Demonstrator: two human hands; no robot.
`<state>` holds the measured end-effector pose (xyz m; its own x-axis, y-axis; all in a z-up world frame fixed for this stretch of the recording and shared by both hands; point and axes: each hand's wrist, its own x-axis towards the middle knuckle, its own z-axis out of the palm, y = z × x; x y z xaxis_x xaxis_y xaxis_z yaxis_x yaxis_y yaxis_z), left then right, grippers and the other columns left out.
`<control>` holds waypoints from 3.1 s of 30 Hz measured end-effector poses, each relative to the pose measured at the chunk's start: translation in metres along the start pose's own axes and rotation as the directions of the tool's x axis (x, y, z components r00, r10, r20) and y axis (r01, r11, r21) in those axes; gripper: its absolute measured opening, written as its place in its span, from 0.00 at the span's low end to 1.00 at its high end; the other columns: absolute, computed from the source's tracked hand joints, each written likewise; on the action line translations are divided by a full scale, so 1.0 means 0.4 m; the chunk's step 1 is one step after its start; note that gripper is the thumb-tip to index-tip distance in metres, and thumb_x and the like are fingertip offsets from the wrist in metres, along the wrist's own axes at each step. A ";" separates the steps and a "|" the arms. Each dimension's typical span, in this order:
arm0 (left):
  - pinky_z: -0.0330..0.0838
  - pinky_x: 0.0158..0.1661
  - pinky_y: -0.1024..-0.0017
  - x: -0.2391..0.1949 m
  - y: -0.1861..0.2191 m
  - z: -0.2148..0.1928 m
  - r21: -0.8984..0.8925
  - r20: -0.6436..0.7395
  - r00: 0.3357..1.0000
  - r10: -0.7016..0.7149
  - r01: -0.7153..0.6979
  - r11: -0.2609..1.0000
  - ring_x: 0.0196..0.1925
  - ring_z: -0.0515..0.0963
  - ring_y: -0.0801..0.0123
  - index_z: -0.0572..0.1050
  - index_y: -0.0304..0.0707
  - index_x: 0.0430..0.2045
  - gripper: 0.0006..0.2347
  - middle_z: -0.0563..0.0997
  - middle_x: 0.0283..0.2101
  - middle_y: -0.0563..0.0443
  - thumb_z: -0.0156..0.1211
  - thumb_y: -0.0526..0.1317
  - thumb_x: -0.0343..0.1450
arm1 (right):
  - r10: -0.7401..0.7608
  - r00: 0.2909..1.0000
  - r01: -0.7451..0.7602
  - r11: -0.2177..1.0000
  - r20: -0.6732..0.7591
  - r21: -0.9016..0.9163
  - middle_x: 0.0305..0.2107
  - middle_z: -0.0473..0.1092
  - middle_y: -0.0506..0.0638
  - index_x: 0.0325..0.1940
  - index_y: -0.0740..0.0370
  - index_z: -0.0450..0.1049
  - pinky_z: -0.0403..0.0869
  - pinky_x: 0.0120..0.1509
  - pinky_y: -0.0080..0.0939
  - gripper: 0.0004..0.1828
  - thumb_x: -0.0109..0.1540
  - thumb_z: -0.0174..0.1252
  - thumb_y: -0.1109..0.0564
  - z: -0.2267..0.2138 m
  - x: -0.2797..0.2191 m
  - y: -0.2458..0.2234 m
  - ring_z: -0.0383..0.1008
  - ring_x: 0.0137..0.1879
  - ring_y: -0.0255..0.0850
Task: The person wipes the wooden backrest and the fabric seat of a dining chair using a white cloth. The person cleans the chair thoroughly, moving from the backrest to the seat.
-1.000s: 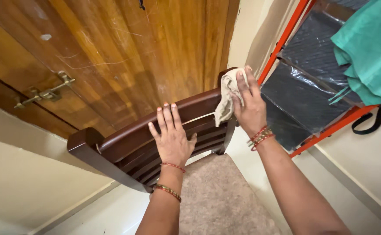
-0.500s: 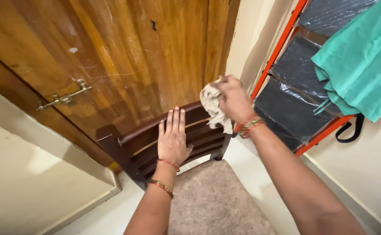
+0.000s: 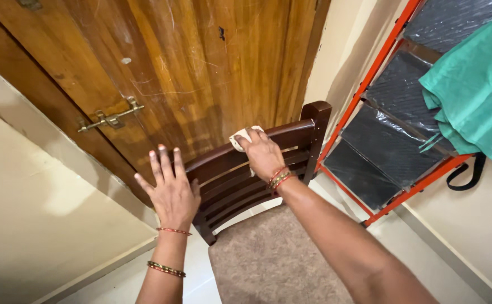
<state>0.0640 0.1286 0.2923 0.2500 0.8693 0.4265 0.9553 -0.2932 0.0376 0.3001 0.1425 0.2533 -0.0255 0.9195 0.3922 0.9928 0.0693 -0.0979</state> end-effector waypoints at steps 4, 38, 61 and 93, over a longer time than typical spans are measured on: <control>0.56 0.68 0.51 -0.001 -0.043 0.011 -0.210 -0.068 0.995 0.066 -0.079 0.974 0.74 0.59 0.49 0.63 0.36 0.68 0.33 0.65 0.70 0.40 0.67 0.42 0.65 | 0.198 0.968 -0.224 0.958 0.155 0.176 0.44 0.70 0.51 0.60 0.49 0.74 0.77 0.55 0.46 0.26 0.58 0.59 0.62 -0.077 0.053 0.054 0.75 0.49 0.46; 0.53 0.70 0.61 -0.003 -0.045 -0.069 -0.256 0.182 0.976 0.119 -0.070 0.964 0.78 0.46 0.53 0.46 0.29 0.70 0.50 0.46 0.75 0.39 0.70 0.32 0.51 | -0.231 0.885 0.201 0.973 0.403 0.116 0.49 0.71 0.53 0.52 0.50 0.80 0.76 0.55 0.49 0.21 0.56 0.57 0.62 -0.031 -0.062 -0.229 0.73 0.54 0.49; 0.48 0.70 0.45 -0.289 -0.158 0.119 -0.266 0.447 0.893 0.050 0.079 0.961 0.79 0.43 0.49 0.43 0.26 0.70 0.46 0.37 0.77 0.33 0.70 0.39 0.62 | -0.241 0.948 0.295 0.909 -0.207 0.295 0.67 0.64 0.51 0.63 0.47 0.76 0.74 0.64 0.49 0.31 0.56 0.59 0.67 0.014 0.012 -0.367 0.65 0.68 0.58; 0.48 0.70 0.47 -0.270 -0.158 0.122 -0.425 0.348 0.926 0.143 0.020 0.905 0.78 0.45 0.47 0.44 0.24 0.69 0.44 0.37 0.76 0.31 0.70 0.40 0.63 | -0.190 0.980 0.166 0.945 0.059 0.283 0.64 0.64 0.53 0.61 0.56 0.73 0.71 0.68 0.52 0.27 0.58 0.67 0.51 0.058 0.048 -0.228 0.68 0.64 0.54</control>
<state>-0.0156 0.0728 0.1997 0.4231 0.9020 0.0857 0.8025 -0.4170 0.4268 0.2065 0.1628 0.2484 -0.2205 0.9110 0.3486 0.9006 0.3274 -0.2859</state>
